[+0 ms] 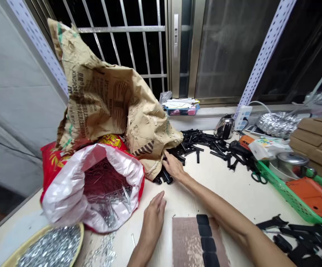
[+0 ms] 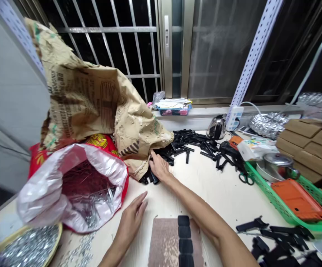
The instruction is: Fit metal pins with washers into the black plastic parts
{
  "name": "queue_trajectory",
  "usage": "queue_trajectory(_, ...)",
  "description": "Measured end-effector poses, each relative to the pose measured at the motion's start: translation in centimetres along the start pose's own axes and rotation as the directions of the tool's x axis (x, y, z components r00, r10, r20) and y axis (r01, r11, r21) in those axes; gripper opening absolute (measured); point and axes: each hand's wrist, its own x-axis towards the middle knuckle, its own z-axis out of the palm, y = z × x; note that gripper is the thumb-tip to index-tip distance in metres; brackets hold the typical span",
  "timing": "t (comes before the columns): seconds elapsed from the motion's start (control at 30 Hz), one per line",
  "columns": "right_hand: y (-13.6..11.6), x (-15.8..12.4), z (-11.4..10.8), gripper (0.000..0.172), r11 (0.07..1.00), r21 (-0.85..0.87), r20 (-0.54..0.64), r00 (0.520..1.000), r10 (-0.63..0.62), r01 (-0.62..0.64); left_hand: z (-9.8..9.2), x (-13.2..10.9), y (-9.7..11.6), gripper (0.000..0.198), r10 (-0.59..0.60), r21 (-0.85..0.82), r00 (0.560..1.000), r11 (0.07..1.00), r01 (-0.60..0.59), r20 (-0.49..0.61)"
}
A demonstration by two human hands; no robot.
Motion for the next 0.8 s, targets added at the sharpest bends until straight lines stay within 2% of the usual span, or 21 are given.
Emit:
queue_trajectory(0.07,-0.7,2.1,-0.4,0.053,0.989,0.040,-0.044,0.989,-0.143,0.145,1.9,4.2,-0.5,0.039,0.035,-0.041,0.999,0.999,-0.035,0.000)
queue_trajectory(0.13,-0.7,4.5,-0.8,0.048,0.976,0.014,-0.032,0.975,-0.218,0.218,3.2,7.7,-1.3,0.040,0.063,-0.030,0.998,0.998,-0.064,-0.025)
queue_trajectory(0.2,-0.1,6.8,-1.2,0.044,0.975,-0.020,0.005,0.975,-0.221,0.221,3.9,10.1,-2.4,0.043,0.058,0.022,0.992,0.998,-0.056,-0.110)
queue_trajectory(0.27,1.2,8.7,-1.2,0.043,0.981,-0.047,0.060,0.981,-0.186,0.189,4.0,11.3,-3.7,0.047,0.052,0.101,0.985,0.994,-0.036,-0.167)
queue_trajectory(0.37,3.1,10.1,-0.5,0.055,0.990,-0.078,0.156,0.982,-0.106,0.119,3.9,11.2,-5.1,0.049,0.055,0.204,0.980,0.979,-0.015,-0.193)
queue_trajectory(0.43,3.9,10.0,0.2,0.061,0.992,-0.084,0.193,0.978,-0.074,0.092,3.8,10.5,-5.6,0.049,0.087,0.233,0.976,0.972,-0.039,-0.198)
queue_trajectory(0.6,5.4,6.6,0.1,0.059,0.987,-0.081,0.212,0.970,-0.119,0.138,3.7,9.0,-5.7,0.048,0.160,0.223,0.970,0.968,-0.118,-0.182)
queue_trajectory(0.8,9.1,2.7,-1.3,0.059,0.977,-0.033,0.269,0.943,-0.194,0.210,4.5,8.7,-4.3,0.041,0.085,0.181,0.954,0.983,-0.033,-0.286)
